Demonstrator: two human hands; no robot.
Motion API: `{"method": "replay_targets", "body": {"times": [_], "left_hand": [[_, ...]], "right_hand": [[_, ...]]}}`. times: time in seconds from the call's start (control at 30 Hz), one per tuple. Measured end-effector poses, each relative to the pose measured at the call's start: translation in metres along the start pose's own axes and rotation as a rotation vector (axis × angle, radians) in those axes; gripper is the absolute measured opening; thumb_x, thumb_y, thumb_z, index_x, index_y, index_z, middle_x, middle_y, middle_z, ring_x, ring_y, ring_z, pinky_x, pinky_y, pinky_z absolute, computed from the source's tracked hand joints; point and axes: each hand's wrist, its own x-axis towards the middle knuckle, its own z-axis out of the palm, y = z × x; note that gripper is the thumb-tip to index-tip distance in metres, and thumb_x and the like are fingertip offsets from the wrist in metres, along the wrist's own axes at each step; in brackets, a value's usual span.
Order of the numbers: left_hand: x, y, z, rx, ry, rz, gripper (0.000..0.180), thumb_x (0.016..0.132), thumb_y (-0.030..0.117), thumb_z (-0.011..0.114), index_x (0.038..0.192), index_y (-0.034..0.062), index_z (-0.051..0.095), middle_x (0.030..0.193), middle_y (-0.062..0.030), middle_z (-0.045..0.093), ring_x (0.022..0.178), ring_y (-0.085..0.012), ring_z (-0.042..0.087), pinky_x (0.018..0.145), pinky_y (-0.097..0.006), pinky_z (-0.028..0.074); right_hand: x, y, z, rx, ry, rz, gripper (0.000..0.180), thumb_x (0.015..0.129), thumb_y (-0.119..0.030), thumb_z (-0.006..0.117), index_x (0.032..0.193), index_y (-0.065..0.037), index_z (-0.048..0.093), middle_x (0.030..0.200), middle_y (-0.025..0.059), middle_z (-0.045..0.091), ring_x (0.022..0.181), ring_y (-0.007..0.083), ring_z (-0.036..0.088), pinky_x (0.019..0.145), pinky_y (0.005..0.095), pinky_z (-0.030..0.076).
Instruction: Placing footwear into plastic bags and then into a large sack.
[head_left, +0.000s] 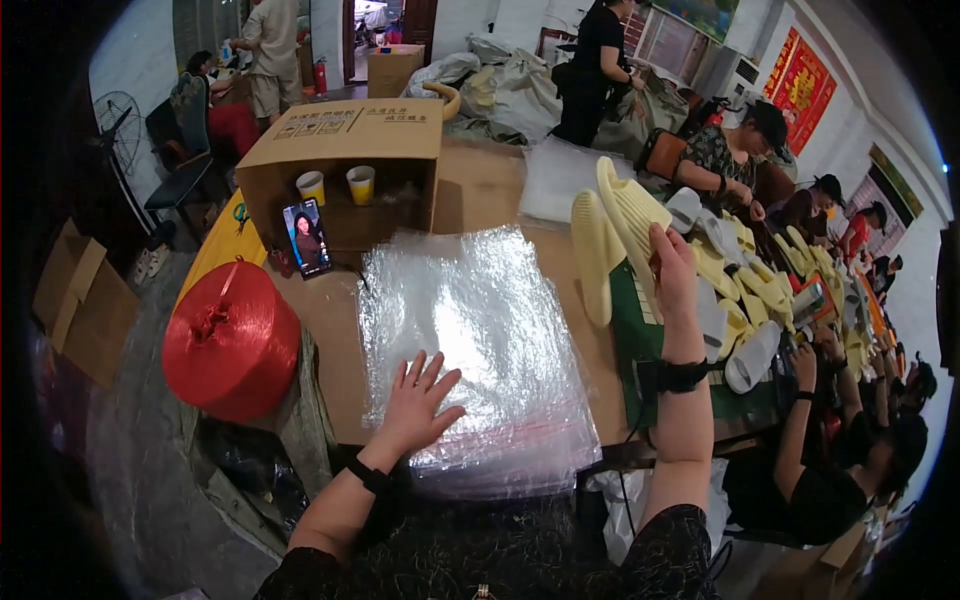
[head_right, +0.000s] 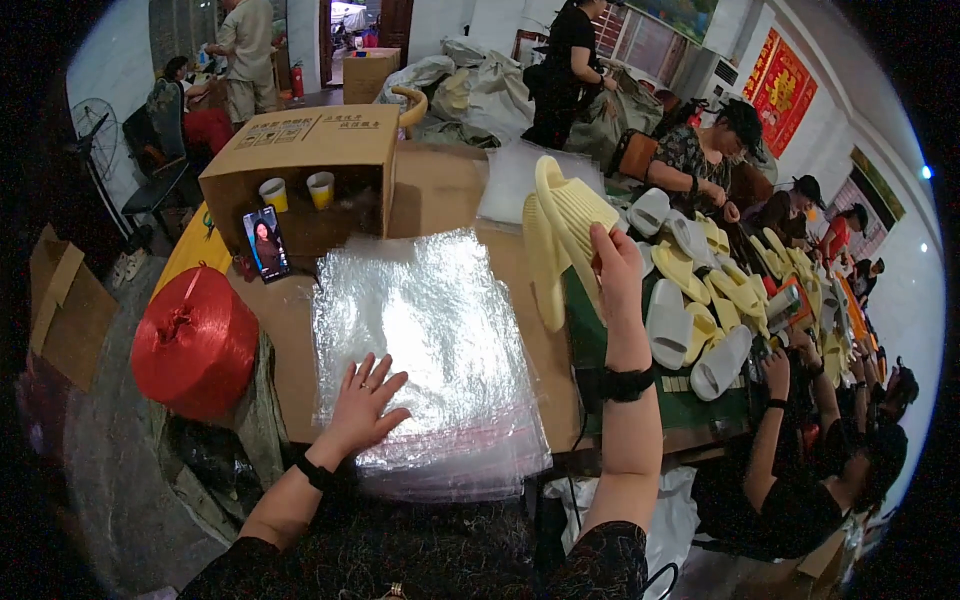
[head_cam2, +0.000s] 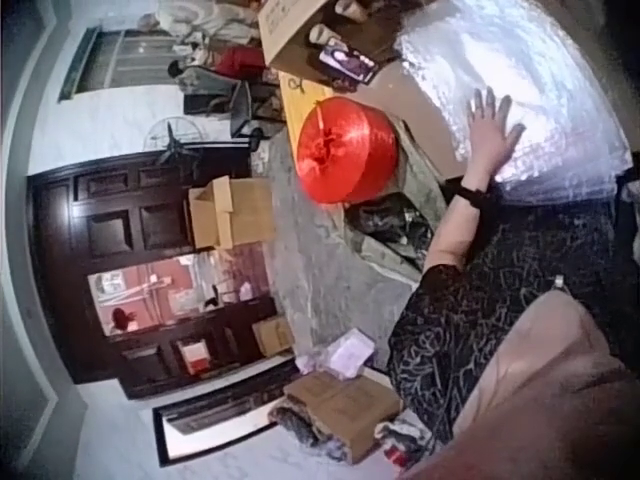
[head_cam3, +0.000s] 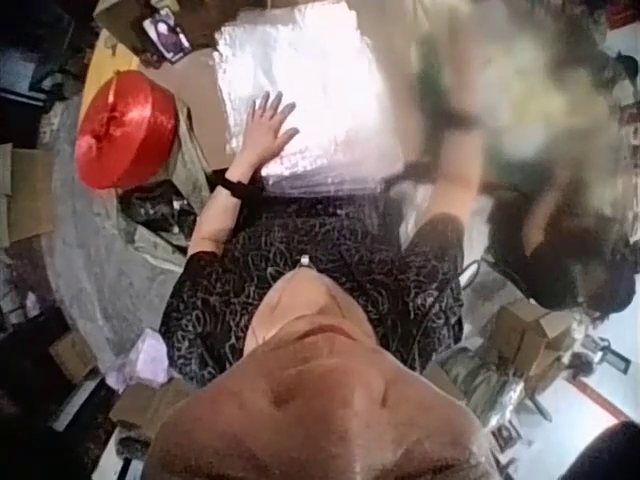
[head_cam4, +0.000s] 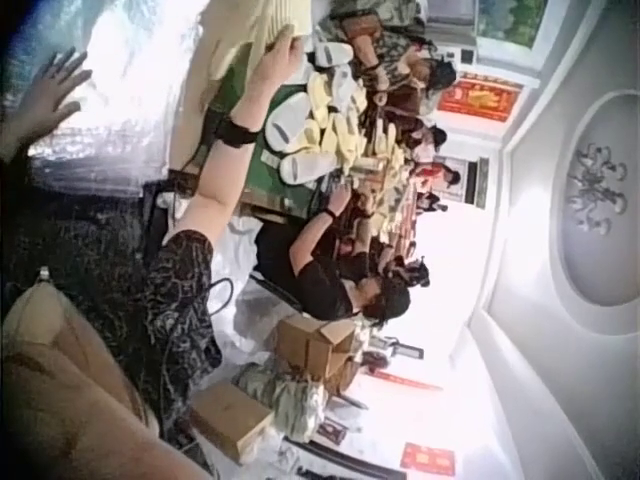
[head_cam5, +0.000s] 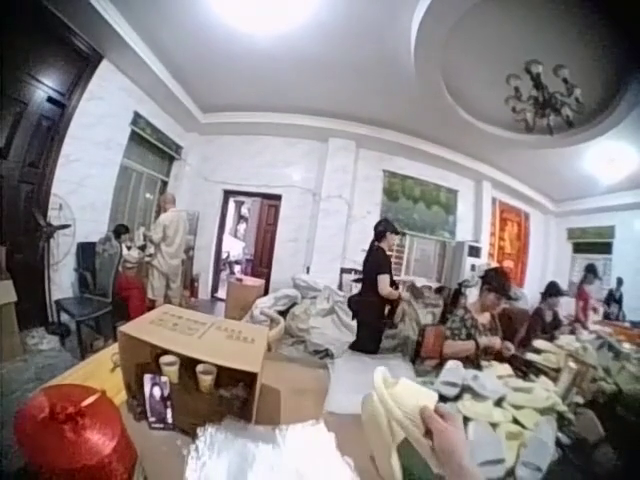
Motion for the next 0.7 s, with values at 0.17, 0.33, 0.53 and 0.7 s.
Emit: {"method": "replay_targets", "body": {"times": [0.17, 0.33, 0.53, 0.7], "left_hand": [[0.000, 0.000, 0.001, 0.014, 0.006, 0.008, 0.060, 0.092, 0.054, 0.053, 0.140, 0.0176, 0.051, 0.153, -0.0176, 0.035, 0.145, -0.0400, 0.023, 0.118, -0.056, 0.010], [0.002, 0.002, 0.001, 0.021, 0.012, 0.019, 0.060, 0.092, 0.055, 0.053, 0.140, 0.0180, 0.052, 0.154, -0.0175, 0.035, 0.145, -0.0401, 0.024, 0.118, -0.056, 0.011], [-0.002, 0.000, 0.002, 0.001, 0.018, -0.002, 0.060, 0.092, 0.055, 0.054, 0.139, 0.0185, 0.053, 0.153, -0.0173, 0.037, 0.144, -0.0402, 0.025, 0.118, -0.055, 0.011], [-0.002, -0.001, 0.000, 0.020, 0.038, 0.009, 0.060, 0.091, 0.054, 0.055, 0.139, 0.0179, 0.053, 0.152, -0.0171, 0.037, 0.143, -0.0402, 0.026, 0.118, -0.055, 0.011]], "right_hand": [[-0.027, 0.017, 0.029, 0.074, -0.186, 0.133, 0.020, 0.097, -0.025, 0.062, 0.103, -0.006, 0.063, 0.077, -0.0071, 0.056, 0.061, 0.0016, 0.047, 0.057, 0.0172, 0.038], [-0.060, 0.087, 0.047, -0.045, -0.352, 0.251, 0.021, 0.095, -0.018, 0.061, 0.105, 0.000, 0.063, 0.085, 0.0015, 0.063, 0.072, 0.0096, 0.058, 0.066, 0.0241, 0.047], [-0.081, 0.086, 0.043, -0.795, -0.297, 0.094, 0.036, 0.085, -0.026, 0.073, 0.107, 0.002, 0.064, 0.086, 0.0133, 0.067, 0.075, 0.0224, 0.065, 0.069, 0.0325, 0.053], [-0.080, 0.114, 0.040, -0.971, -0.251, 0.077, 0.055, 0.083, -0.042, 0.073, 0.118, -0.001, 0.059, 0.113, 0.0198, 0.062, 0.101, 0.0336, 0.063, 0.085, 0.0418, 0.051]]}}
